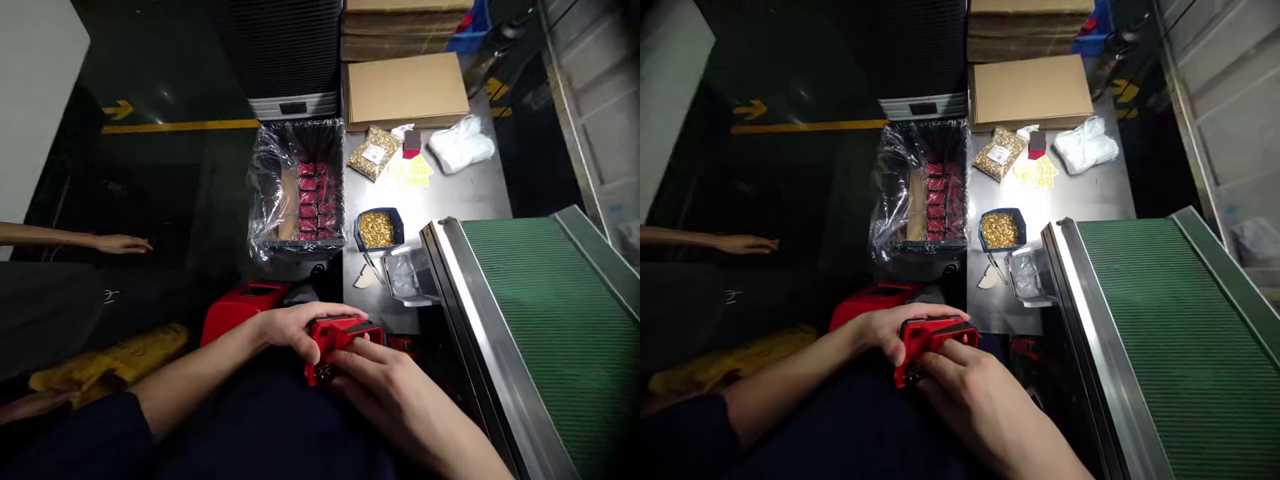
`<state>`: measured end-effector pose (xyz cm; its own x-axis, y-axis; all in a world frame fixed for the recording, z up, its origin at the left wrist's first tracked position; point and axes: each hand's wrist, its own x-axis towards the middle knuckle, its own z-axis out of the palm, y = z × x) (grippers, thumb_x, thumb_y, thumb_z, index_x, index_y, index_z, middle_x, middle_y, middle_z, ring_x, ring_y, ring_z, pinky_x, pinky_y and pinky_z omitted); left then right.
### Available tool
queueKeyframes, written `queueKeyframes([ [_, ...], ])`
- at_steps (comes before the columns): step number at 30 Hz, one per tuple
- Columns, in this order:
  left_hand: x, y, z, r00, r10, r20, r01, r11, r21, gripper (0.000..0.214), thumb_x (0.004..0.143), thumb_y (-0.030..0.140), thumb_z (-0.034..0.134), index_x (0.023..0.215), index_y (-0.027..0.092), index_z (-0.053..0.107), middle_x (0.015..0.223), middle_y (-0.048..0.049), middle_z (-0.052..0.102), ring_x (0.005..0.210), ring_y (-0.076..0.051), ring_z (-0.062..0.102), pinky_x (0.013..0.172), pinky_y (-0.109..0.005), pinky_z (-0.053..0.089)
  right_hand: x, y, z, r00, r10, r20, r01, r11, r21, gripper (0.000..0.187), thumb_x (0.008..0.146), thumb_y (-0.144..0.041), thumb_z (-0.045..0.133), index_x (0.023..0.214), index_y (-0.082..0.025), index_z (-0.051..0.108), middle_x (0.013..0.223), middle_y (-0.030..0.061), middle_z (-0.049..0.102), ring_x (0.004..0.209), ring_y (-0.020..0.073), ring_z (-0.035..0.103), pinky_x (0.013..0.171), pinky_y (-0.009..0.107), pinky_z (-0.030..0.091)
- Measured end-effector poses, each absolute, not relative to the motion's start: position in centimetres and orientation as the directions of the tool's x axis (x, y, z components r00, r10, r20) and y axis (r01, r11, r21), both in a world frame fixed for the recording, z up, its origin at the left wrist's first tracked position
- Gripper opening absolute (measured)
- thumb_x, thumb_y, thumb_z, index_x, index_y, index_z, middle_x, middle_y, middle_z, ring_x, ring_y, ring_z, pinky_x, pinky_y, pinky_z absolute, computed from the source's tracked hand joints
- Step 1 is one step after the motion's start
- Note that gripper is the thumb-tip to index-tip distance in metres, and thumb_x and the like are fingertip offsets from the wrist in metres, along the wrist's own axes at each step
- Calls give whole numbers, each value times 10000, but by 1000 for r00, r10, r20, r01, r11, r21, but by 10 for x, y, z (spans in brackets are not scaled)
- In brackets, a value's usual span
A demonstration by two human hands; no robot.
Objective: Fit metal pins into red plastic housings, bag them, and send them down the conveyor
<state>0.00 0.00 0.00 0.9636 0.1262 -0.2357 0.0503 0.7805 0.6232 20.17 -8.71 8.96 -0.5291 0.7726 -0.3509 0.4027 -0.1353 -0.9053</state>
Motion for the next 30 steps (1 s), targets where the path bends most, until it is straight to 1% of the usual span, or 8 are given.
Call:
queueKeyframes([
  [13, 2, 1, 7, 966, 131, -223, 22, 816, 577, 1008, 617, 471, 895, 1470, 161, 457, 1458, -193, 539, 1377, -420, 459, 1156, -548, 336, 205, -99, 88, -524, 826, -210, 357, -11, -934, 257, 1033, -220, 492, 1236, -255, 645, 1064, 47, 672, 923, 162, 649, 817, 253, 493],
  [15, 1, -1, 6, 960, 144, -242, 11, 838, 546, 1009, 616, 474, 895, 1469, 161, 456, 1474, -206, 524, 1380, -435, 452, 1154, -568, 329, 224, -118, 86, -351, 915, -200, 241, -118, -963, 224, 1015, -242, 526, 1186, -271, 669, 1047, 55, 673, 937, 179, 651, 814, 271, 505],
  [17, -2, -4, 6, 954, 162, -254, -11, 861, 508, 1023, 607, 471, 902, 1473, 166, 450, 1500, -218, 494, 1386, -450, 442, 1145, -582, 334, 255, -145, 70, -17, 977, -214, 8, -214, -977, 170, 994, -355, 545, 1037, -273, 687, 876, 54, 655, 798, 181, 648, 688, 283, 517],
  [19, -3, -7, 6, 944, 202, -261, -58, 879, 473, 1033, 602, 480, 905, 1472, 154, 453, 1503, -234, 485, 1383, -455, 444, 1135, -576, 351, 288, -174, 31, 283, 937, -203, -283, -121, -952, 315, 904, -607, 556, 902, -304, 642, 555, -34, 432, 416, 122, 399, 389, 257, 361],
  [21, -3, -9, 7, 928, 253, -273, -118, 895, 430, 1033, 606, 510, 896, 1465, 129, 464, 1488, -245, 497, 1369, -445, 467, 1122, -545, 380, 309, -197, -26, 447, 839, -309, -189, -249, -950, 545, 812, -815, 451, 844, -302, 633, 485, -71, 350, 322, 85, 202, 317, 250, 234],
  [22, -3, -9, 7, 918, 278, -283, -146, 900, 411, 1025, 614, 525, 887, 1459, 120, 471, 1482, -245, 504, 1362, -437, 480, 1118, -527, 392, 314, -204, -57, 484, 763, -429, -33, -474, -880, 582, 818, -823, 407, 858, -296, 651, 507, -47, 435, 343, 105, 296, 357, 262, 306],
  [25, 1, -10, 5, 885, 334, -324, -204, 904, 375, 960, 661, 545, 856, 1448, 133, 493, 1486, -220, 511, 1369, -414, 481, 1123, -499, 397, 307, -215, -146, 539, 665, -518, 81, -652, -754, 509, 670, -675, 701, 817, -188, 703, 630, 59, 656, 546, 228, 620, 528, 343, 485],
  [30, 13, -12, -1, 787, 406, -464, -204, 882, 425, 798, 710, 424, 862, 1400, 175, 546, 1467, -174, 546, 1378, -372, 480, 1131, -462, 390, 280, -215, -235, 705, 562, -433, 190, -737, -649, 538, 841, -609, 563, 1101, -146, 649, 985, 144, 740, 911, 281, 700, 803, 385, 534],
])
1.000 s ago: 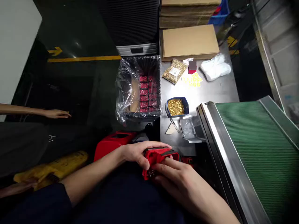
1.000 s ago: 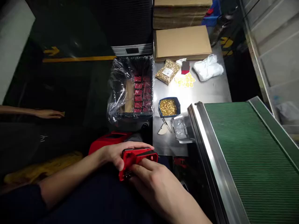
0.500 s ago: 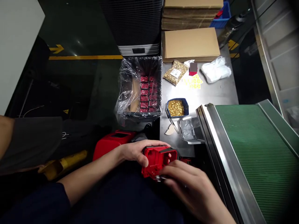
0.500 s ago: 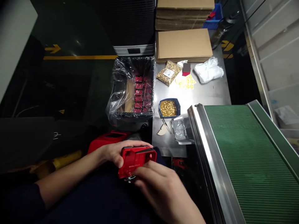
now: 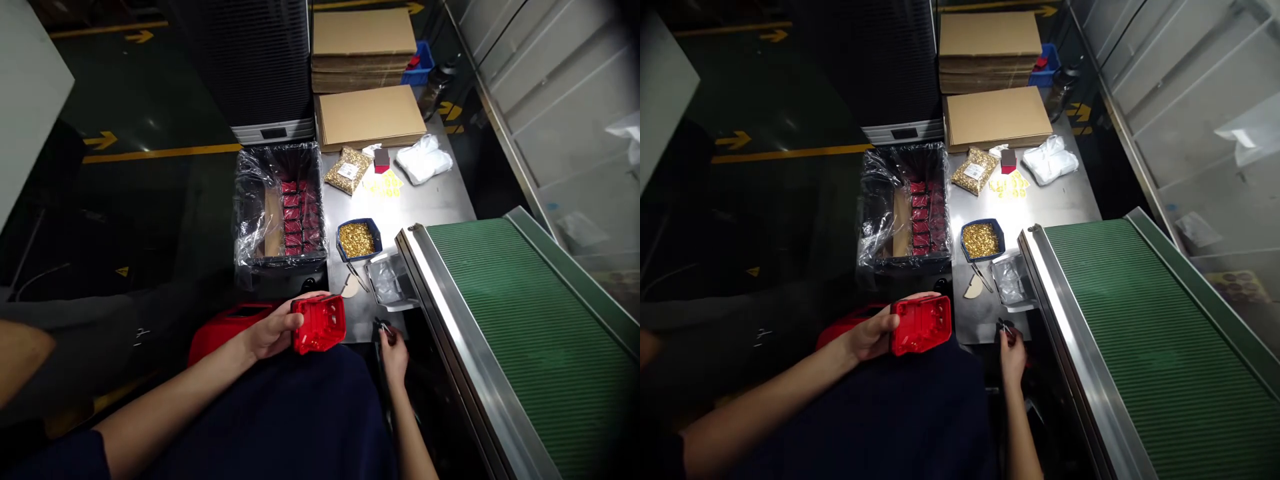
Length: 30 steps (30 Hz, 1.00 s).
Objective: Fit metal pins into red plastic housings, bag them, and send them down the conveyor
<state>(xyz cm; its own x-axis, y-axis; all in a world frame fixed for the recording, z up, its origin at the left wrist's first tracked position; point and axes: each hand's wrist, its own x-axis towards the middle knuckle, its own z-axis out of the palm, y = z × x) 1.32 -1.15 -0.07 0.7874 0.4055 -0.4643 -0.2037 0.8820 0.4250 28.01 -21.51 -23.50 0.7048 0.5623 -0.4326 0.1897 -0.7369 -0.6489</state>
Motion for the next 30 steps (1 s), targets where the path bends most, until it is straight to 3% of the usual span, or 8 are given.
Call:
queueKeyframes([
  [6, 18, -23, 3, 736, 385, -556, -84, 868, 490, 881, 686, 511, 867, 1415, 151, 527, 1436, -218, 565, 1336, -408, 520, 1104, -529, 409, 269, -195, -281, 703, 604, -374, 322, -740, -590, 344, 962, -445, 581, 1134, -150, 622, 1093, 77, 676, 980, 210, 652, 890, 408, 511],
  [13, 17, -28, 10, 725, 415, -550, -49, 827, 559, 1014, 603, 609, 875, 1433, 153, 510, 1428, -230, 566, 1350, -432, 492, 1126, -555, 372, 271, -189, -286, 659, 627, -416, 403, -761, -509, 358, 952, -419, 504, 1196, -186, 622, 1003, 112, 729, 820, 220, 679, 679, 290, 450],
  [19, 19, -32, 12, 723, 461, -515, -29, 765, 643, 982, 664, 611, 836, 1466, 184, 465, 1446, -214, 547, 1363, -423, 481, 1143, -563, 350, 276, -186, -283, 631, 656, -415, 455, -746, -487, 357, 928, -427, 510, 1163, -198, 650, 937, 101, 748, 727, 218, 675, 606, 277, 402],
  [21, 21, -32, 17, 698, 511, -501, 33, 676, 736, 1012, 669, 591, 844, 1497, 199, 414, 1465, -205, 528, 1373, -416, 470, 1152, -552, 346, 273, -184, -281, 645, 663, -380, 465, -735, -494, 405, 943, -452, 484, 1220, -190, 622, 950, 101, 748, 744, 222, 677, 612, 280, 402],
  [24, 25, -31, 27, 627, 645, -437, 249, 366, 897, 1142, 590, 447, 937, 1541, 249, 337, 1537, -173, 442, 1402, -407, 434, 1192, -525, 304, 266, -181, -279, 652, 683, -330, 485, -709, -511, 446, 950, -481, 469, 1252, -181, 602, 924, 88, 741, 746, 217, 673, 611, 277, 397],
  [27, 26, -29, 34, 637, 704, -315, 362, 88, 928, 1238, 531, 330, 975, 1563, 264, 293, 1588, -157, 360, 1436, -403, 384, 1223, -496, 264, 261, -176, -281, 649, 711, -273, 520, -676, -523, 440, 960, -474, 441, 1239, -183, 617, 972, 100, 727, 791, 221, 660, 640, 282, 410],
  [30, 26, -27, 34, 648, 714, -266, 330, 51, 943, 1254, 524, 326, 978, 1566, 256, 284, 1594, -159, 350, 1440, -399, 381, 1224, -473, 274, 258, -170, -286, 640, 742, -197, 570, -632, -525, 459, 966, -483, 402, 1184, -170, 656, 1123, 152, 678, 966, 256, 623, 765, 316, 440],
])
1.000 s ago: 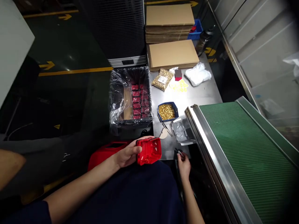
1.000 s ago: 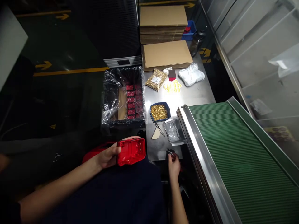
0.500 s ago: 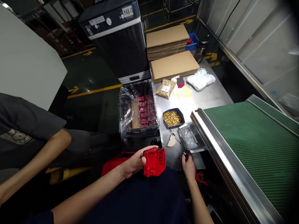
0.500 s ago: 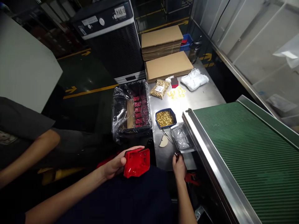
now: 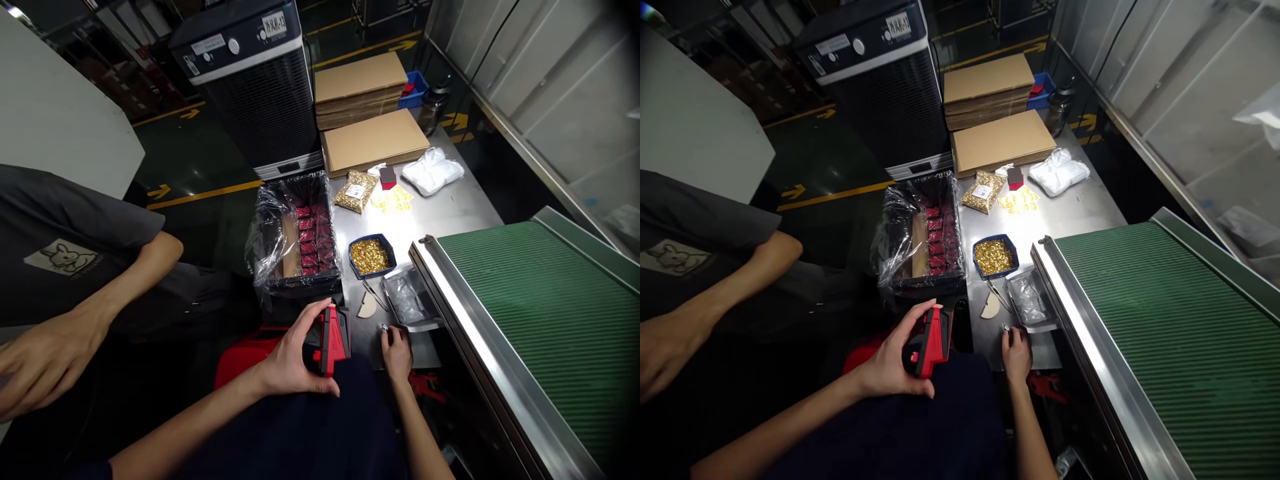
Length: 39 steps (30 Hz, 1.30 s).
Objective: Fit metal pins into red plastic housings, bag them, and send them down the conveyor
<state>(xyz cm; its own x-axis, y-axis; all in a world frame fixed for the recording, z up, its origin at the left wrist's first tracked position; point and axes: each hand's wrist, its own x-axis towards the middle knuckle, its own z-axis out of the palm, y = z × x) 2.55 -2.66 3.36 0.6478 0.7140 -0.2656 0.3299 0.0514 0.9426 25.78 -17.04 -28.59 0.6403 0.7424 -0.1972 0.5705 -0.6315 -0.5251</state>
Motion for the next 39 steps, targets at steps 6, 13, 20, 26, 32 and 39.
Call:
queueKeyframes([
  [6, 23, -15, 22, 686, 648, -331, 28, 430, 902, 1191, 594, 606, 866, 1560, 211, 294, 1542, -200, 425, 1443, -426, 374, 1206, -513, 298, 254, -165, -294, 625, 768, -139, 619, -596, -511, 483, 987, -499, 354, 1143, -155, 654, 1109, 168, 650, 1039, 288, 571, 866, 369, 421],
  [13, 24, 0, 17, 684, 680, -265, -51, 407, 912, 1233, 551, 585, 895, 1556, 222, 280, 1572, -196, 374, 1454, -430, 345, 1221, -502, 269, 254, -163, -290, 607, 770, -195, 621, -613, -487, 442, 975, -513, 394, 1105, -163, 629, 1064, 164, 660, 1000, 289, 590, 837, 362, 430],
  [20, 33, 6, 18, 609, 713, -347, 44, 406, 913, 1125, 601, 589, 867, 1524, 208, 348, 1541, -182, 421, 1425, -382, 402, 1210, -437, 296, 251, -152, -265, 633, 721, -281, 534, -670, -517, 406, 967, -481, 377, 1095, -159, 588, 977, 162, 695, 844, 292, 650, 721, 352, 435],
  [26, 37, 7, 6, 528, 720, -451, 27, 516, 856, 1036, 617, 573, 874, 1479, 216, 423, 1513, -169, 471, 1397, -379, 439, 1179, -438, 333, 241, -145, -208, 616, 736, -281, 439, -617, -653, 373, 984, -425, 305, 1125, -177, 546, 852, 108, 703, 693, 273, 666, 635, 332, 425],
  [32, 39, 4, -10, 436, 620, -652, -74, 747, 661, 845, 714, 477, 863, 1421, 214, 481, 1419, -166, 572, 1310, -350, 538, 1101, -474, 418, 220, -131, -98, 477, 858, -190, 356, -386, -851, 312, 996, -458, 422, 1133, -205, 545, 863, 38, 654, 676, 177, 615, 660, 267, 461],
  [39, 44, 7, -12, 378, 565, -733, -72, 808, 585, 627, 772, 445, 829, 1303, 210, 593, 1181, -96, 707, 1056, -225, 673, 864, -309, 536, 201, -92, -15, 80, 957, -281, 185, -291, -939, 242, 903, -405, 668, 1058, -220, 673, 797, -24, 672, 645, 127, 559, 594, 219, 394],
])
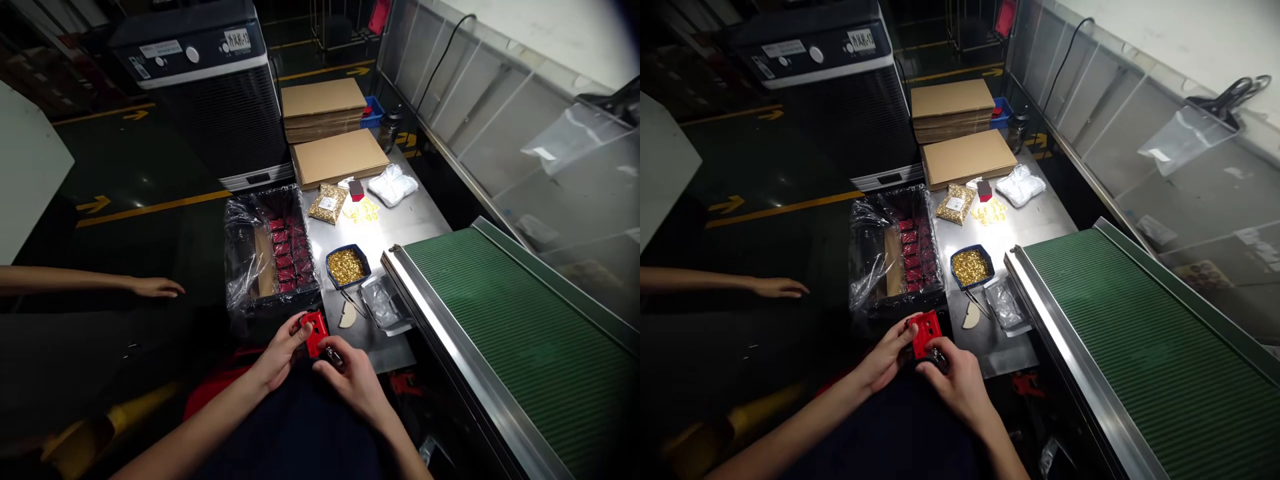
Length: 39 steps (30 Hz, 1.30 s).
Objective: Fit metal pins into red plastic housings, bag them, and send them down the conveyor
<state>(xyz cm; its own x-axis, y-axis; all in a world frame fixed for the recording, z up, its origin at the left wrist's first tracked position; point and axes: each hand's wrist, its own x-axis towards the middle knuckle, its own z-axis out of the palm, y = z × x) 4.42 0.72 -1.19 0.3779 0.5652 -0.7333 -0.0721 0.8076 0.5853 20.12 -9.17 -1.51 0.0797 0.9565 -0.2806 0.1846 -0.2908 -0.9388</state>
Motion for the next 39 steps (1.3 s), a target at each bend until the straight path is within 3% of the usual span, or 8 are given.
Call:
queueKeyframes([
  [4, 47, 11, -12, 394, 563, -726, -54, 803, 593, 670, 777, 480, 813, 1326, 185, 566, 1185, -109, 700, 1046, -215, 673, 850, -294, 522, 198, -83, -14, 109, 959, -263, 151, -277, -949, 188, 919, -374, 650, 939, -198, 712, 806, -13, 698, 674, 125, 577, 626, 218, 407],
  [13, 48, 19, -12, 533, 613, -583, 23, 678, 735, 853, 775, 579, 766, 1454, 199, 417, 1396, -179, 579, 1313, -337, 541, 1095, -441, 409, 201, -78, -5, 185, 918, -352, -160, -325, -932, 261, 852, -411, 730, 901, -156, 752, 845, 29, 697, 789, 172, 600, 722, 254, 456],
  [15, 48, 20, -11, 624, 626, -468, 11, 591, 806, 940, 713, 598, 807, 1467, 216, 396, 1479, -188, 503, 1381, -357, 475, 1136, -454, 379, 207, -80, -2, 198, 900, -387, -322, -313, -893, 289, 820, -421, 770, 894, -143, 741, 741, 8, 641, 660, 121, 533, 622, 227, 424],
  [18, 49, 17, -7, 724, 626, -290, 51, 371, 927, 1093, 626, 474, 915, 1514, 270, 311, 1567, -169, 394, 1400, -364, 455, 1166, -473, 364, 218, -88, -1, 131, 888, -442, -616, -277, -738, 366, 772, -457, 814, 916, -138, 706, 521, -87, 407, 445, 43, 260, 436, 184, 253],
  [22, 53, 4, 3, 726, 673, -145, 196, 0, 981, 929, 713, 241, 855, 1486, 300, 342, 1512, -124, 462, 1358, -333, 504, 1170, -494, 375, 230, -107, -1, 53, 899, -435, -797, -224, -561, 380, 749, -460, 837, 895, -160, 654, 475, -145, 237, 413, 25, 109, 385, 166, 141],
  [29, 51, -23, 20, 746, 665, 22, 274, -337, 901, 950, 705, 292, 861, 1499, 299, 341, 1558, -116, 391, 1440, -343, 392, 1213, -514, 329, 226, -141, 30, 81, 873, -481, -643, -323, -695, 321, 791, -428, 811, 897, -145, 703, 540, -86, 420, 419, 14, 232, 400, 168, 198],
  [33, 48, -35, 27, 760, 646, -71, 326, -284, 902, 912, 756, 264, 810, 1518, 298, 309, 1520, -110, 475, 1380, -316, 492, 1186, -486, 390, 218, -149, 48, 197, 859, -473, -356, -386, -851, 243, 816, -388, 793, 887, -160, 752, 793, 21, 672, 678, 97, 528, 622, 199, 408],
  [39, 47, -24, 23, 806, 572, -152, 283, -147, 948, 856, 719, 182, 796, 1468, 263, 390, 1477, -106, 533, 1324, -302, 555, 1158, -452, 427, 211, -152, 59, 230, 831, -506, -263, -447, -855, 300, 875, -480, 699, 925, -189, 750, 833, 39, 692, 777, 170, 582, 677, 250, 429],
])
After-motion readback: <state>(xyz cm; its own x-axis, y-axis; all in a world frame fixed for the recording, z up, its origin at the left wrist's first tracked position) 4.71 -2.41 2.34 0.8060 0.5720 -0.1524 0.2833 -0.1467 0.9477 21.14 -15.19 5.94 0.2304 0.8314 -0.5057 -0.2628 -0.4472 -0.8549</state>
